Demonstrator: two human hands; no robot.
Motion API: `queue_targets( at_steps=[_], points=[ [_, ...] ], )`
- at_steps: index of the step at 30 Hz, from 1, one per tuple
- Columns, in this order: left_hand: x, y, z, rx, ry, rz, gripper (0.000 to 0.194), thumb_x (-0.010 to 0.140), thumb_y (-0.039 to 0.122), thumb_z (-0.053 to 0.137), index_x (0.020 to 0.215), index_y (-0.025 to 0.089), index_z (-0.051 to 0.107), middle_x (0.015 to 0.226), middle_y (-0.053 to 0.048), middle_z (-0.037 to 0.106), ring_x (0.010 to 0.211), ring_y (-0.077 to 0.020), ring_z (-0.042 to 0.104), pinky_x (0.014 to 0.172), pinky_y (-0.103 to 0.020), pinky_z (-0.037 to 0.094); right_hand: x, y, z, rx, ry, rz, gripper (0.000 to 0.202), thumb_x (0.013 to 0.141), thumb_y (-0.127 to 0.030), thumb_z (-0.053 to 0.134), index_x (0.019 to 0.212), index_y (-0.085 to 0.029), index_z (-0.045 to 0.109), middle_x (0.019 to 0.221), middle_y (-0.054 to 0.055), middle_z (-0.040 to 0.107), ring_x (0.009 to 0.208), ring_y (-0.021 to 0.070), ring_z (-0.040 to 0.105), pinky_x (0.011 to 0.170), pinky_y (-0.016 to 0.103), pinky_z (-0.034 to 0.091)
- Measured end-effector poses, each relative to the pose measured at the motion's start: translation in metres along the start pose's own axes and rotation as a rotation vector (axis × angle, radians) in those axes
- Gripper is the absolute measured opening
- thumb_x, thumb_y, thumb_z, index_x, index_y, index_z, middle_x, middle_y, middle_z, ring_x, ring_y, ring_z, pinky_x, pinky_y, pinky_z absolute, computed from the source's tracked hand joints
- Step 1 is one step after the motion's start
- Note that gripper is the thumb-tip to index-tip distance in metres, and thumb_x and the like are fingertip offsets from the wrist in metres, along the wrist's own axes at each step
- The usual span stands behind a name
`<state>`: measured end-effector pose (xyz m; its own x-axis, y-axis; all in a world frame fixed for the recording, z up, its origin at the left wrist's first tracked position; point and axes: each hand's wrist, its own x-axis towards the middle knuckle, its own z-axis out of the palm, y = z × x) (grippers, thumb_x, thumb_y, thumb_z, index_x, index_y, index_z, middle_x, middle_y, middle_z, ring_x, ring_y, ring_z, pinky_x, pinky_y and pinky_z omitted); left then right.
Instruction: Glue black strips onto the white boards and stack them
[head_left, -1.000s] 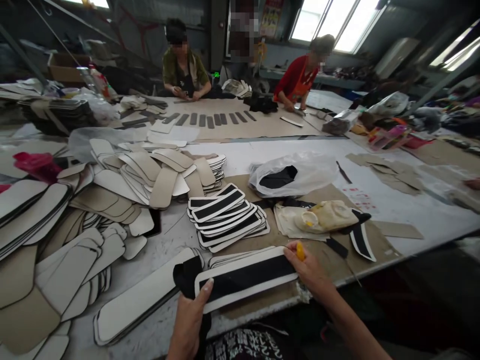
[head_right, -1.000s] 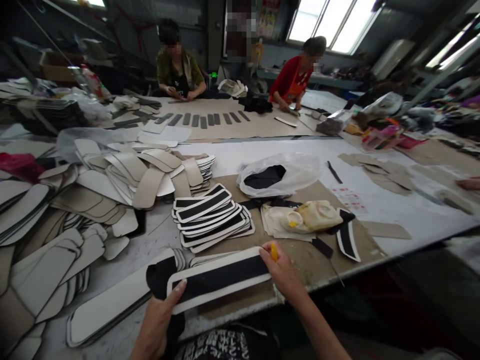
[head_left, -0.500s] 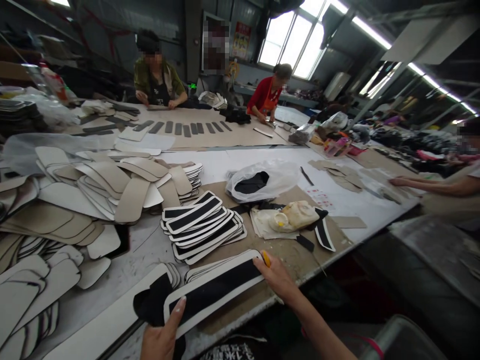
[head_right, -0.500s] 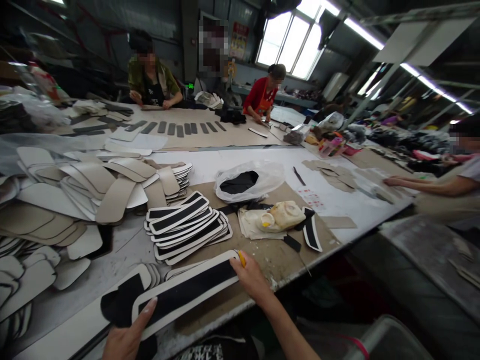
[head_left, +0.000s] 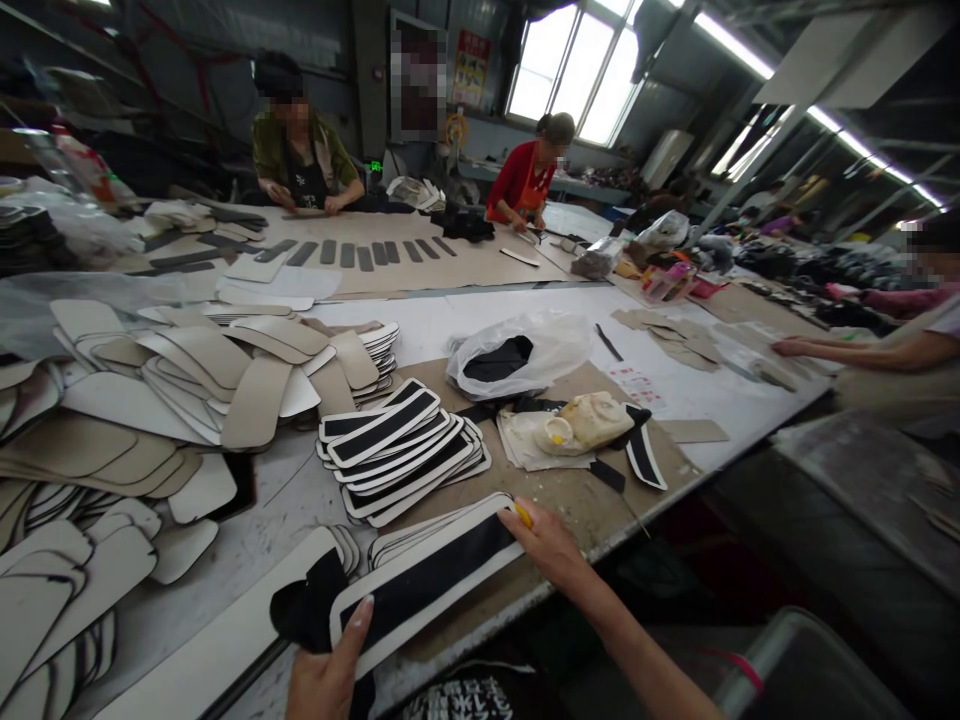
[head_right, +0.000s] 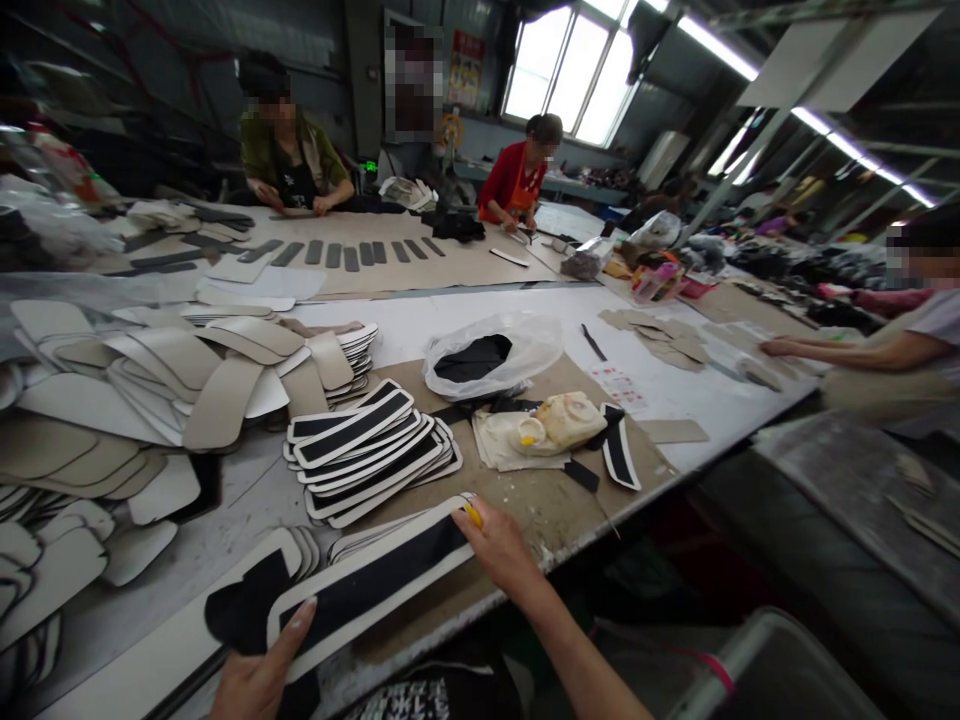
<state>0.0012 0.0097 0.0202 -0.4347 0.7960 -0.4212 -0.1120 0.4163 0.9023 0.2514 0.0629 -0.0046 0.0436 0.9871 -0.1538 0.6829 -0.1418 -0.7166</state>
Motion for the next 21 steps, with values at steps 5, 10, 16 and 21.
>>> queue_targets(
  at_steps=[5,10,16,21],
  points=[
    [0.003,-0.003,-0.002,-0.034,0.012,-0.029,0.055,0.066,0.038,0.069,0.116,0.022,0.052,0.121,-0.006,0.055,0.12,-0.0283,0.043,0.109,-0.043,0.025,0.003,0.002,0.002,0.006,-0.014,-0.015,0.034,0.085,-0.048,0.04,0.066,-0.021,0.041,0.06,-0.004,0.044,0.058,0.0126,0.04,0.057,0.027,0.03],
    [0.01,-0.005,-0.011,-0.104,-0.002,-0.183,0.055,0.058,0.036,0.076,0.106,0.016,0.058,0.105,-0.008,0.064,0.115,-0.0291,0.048,0.107,-0.041,0.03,0.002,-0.001,-0.006,0.207,-0.107,-0.033,0.032,0.086,-0.047,0.038,0.071,-0.02,0.044,0.067,-0.003,0.046,0.064,0.0132,0.043,0.062,0.026,0.035],
    [0.011,0.003,-0.014,-0.303,-0.11,-0.405,0.053,0.066,0.028,0.073,0.115,0.024,0.053,0.107,-0.004,0.064,0.108,-0.0243,0.055,0.101,-0.04,0.038,-0.002,-0.006,-0.014,0.571,-0.271,0.111,0.037,0.08,-0.055,0.047,0.077,-0.019,0.051,0.071,-0.001,0.051,0.066,0.0132,0.046,0.06,0.024,0.038],
    [0.014,-0.002,-0.012,-0.333,-0.138,-0.402,0.05,0.074,0.027,0.066,0.121,0.027,0.049,0.113,-0.003,0.061,0.111,-0.0208,0.052,0.105,-0.035,0.033,-0.004,-0.006,-0.012,0.825,-0.314,0.258,0.037,0.076,-0.056,0.054,0.078,-0.018,0.051,0.066,-0.004,0.049,0.054,0.0086,0.041,0.05,0.02,0.032]
  ],
)
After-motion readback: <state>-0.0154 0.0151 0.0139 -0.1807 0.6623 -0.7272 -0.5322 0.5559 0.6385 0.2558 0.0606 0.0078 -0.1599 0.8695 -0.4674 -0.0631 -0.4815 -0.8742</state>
